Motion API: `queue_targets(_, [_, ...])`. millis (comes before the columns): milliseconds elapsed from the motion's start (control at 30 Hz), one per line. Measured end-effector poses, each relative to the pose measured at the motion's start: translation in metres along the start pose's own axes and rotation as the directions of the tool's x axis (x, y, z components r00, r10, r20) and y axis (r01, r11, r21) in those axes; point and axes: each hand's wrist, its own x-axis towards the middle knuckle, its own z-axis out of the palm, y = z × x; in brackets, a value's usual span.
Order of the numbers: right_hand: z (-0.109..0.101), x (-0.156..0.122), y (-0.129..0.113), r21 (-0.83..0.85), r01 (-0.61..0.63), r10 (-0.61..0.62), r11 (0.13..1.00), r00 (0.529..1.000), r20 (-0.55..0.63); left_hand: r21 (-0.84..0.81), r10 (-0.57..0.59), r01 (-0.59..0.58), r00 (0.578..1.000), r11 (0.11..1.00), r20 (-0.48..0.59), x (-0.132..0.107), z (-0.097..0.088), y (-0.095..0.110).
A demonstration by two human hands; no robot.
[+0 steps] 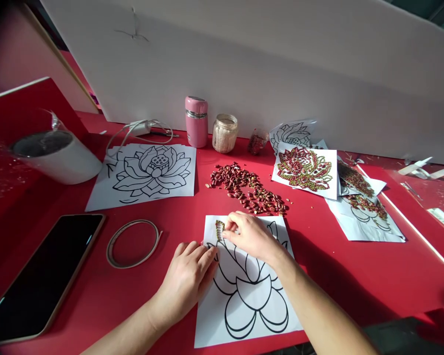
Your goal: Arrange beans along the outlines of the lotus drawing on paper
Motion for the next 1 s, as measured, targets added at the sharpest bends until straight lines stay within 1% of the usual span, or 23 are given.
queue_targets(67, [-0.001,0.001,0.004,0.074,-0.029,0.031,0.997,0.999,-0.018,-0.002,0.001,-0.001,1.000,1.000,0.005,0.000,0.000,0.000])
queue_targets(100, [-0.001,0.000,0.006,0.084,-0.035,0.038,0.996,0.999,-0.027,-0.002,0.001,-0.001,1.000,1.000,0.008,0.001,0.000,0.000])
queue_targets(300, [0.004,-0.001,0.006,-0.025,-0.013,0.011,1.000,0.996,-0.088,0.003,-0.004,0.004,1.000,1.000,0.015,0.000,0.001,-0.001])
queue_targets(433, [0.008,-0.001,0.003,-0.075,-0.009,0.002,0.997,0.996,-0.086,-0.006,0.005,-0.005,1.000,1.000,-0.010,-0.001,0.002,-0.001])
queue_targets(800, [0.007,-0.001,-0.002,-0.071,-0.001,-0.007,0.997,0.994,-0.106,-0.020,0.010,-0.011,0.997,1.000,-0.081,0.001,0.006,-0.003])
queue_targets(1000, [0.009,-0.002,-0.004,-0.077,-0.014,0.004,0.997,0.992,-0.130,-0.006,0.014,-0.014,0.998,1.000,-0.063,0.000,0.006,-0.004])
